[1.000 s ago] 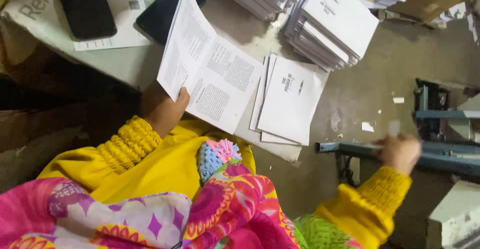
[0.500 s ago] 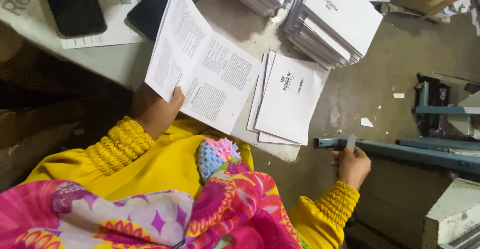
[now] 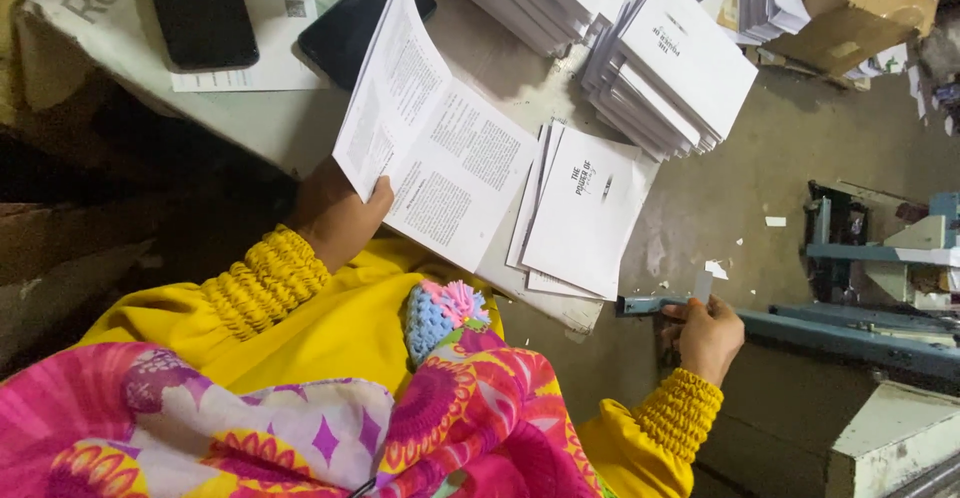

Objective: Folding printed paper sheets into booklets and creasing them with a hand tool

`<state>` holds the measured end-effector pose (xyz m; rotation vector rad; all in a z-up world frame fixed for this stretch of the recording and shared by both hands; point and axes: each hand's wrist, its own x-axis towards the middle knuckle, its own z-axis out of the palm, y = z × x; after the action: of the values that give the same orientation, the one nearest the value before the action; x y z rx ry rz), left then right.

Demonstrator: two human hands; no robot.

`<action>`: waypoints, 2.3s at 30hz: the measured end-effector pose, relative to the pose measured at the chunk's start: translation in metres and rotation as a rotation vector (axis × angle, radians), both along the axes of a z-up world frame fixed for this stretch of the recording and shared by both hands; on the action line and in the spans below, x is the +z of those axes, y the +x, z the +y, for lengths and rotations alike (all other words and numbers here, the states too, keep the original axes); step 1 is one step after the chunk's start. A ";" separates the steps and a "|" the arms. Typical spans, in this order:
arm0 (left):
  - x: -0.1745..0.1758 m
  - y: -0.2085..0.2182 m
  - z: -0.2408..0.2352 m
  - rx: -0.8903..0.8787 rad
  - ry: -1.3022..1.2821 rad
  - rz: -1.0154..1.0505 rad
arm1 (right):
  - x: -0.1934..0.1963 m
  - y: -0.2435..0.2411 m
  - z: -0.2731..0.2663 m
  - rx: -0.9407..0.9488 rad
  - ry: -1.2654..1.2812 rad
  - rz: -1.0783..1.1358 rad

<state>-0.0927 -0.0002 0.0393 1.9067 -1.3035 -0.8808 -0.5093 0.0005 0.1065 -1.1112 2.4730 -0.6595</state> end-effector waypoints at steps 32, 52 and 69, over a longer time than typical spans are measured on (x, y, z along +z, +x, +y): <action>-0.030 0.009 0.001 -0.033 0.262 0.276 | 0.162 0.163 -0.024 1.049 0.482 0.401; -0.065 -0.005 -0.004 0.107 0.063 0.039 | 0.114 0.178 -0.045 1.160 0.072 -0.045; -0.062 -0.034 -0.011 -0.119 -0.499 -0.690 | -0.019 0.217 -0.074 0.646 -0.064 -1.424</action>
<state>-0.1264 -0.0112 -0.0226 1.7790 -1.8310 0.1047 -0.2920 -0.0732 0.0870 -0.8505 0.8467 -0.8577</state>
